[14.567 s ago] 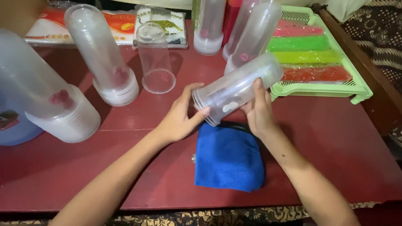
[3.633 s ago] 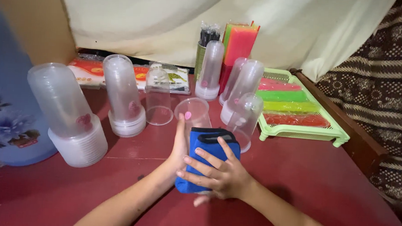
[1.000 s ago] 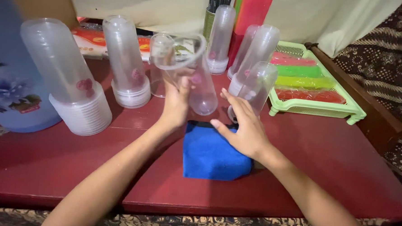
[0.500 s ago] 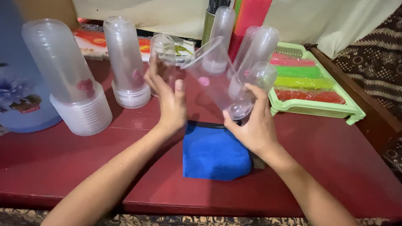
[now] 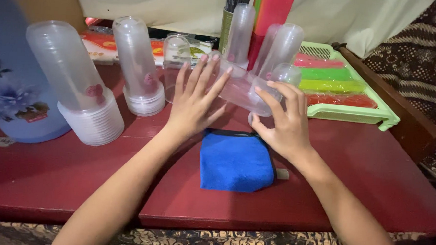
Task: Cleaning and organizing plastic cups on a table using a cloth
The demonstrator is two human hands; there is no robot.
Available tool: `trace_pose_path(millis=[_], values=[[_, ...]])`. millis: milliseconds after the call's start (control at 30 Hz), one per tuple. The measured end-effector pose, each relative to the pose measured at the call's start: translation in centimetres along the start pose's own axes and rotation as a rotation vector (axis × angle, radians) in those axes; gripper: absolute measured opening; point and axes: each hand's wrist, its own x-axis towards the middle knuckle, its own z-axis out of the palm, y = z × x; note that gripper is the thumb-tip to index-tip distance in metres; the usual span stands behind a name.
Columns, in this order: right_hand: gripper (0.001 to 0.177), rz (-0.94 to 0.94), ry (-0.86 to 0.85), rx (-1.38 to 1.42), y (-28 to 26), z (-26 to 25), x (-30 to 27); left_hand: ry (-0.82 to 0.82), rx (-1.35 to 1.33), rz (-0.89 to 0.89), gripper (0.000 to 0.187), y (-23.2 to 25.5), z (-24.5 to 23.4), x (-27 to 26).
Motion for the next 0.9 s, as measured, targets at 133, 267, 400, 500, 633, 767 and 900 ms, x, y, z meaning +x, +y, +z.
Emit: trace_pose_path(millis=[133,267,400,500,633,767,900], values=[[0.072,-0.045,0.093,0.071,-0.7,0.2,0.1,-0.117,-0.01,-0.044,0.099,-0.9,-0.4,-0.1],[0.076,-0.095,0.133,0.155,-1.7,-0.3,0.3,-0.061,-0.027,-0.195,0.102,-2.6,1.3,-0.7],[0.068,-0.097,0.119,0.149,-2.8,-0.1,0.1,0.06,-0.171,-0.339,0.103,-4.4,2.2,-1.6],[0.064,-0.113,0.084,0.133,-3.0,0.5,-0.3,0.11,-0.21,-0.398,0.097,-4.3,0.3,-0.3],[0.06,-0.108,0.019,0.157,-2.8,1.1,-0.8,0.096,-0.156,-0.446,0.087,-5.1,0.9,0.0],[0.059,-0.116,-0.013,0.172,-3.1,1.3,-1.1,0.081,-0.082,-0.472,0.085,-5.7,1.8,0.5],[0.055,-0.104,-0.037,0.191,-3.5,1.1,-0.8,0.034,-0.123,-0.557,0.083,-5.9,2.4,1.1]])
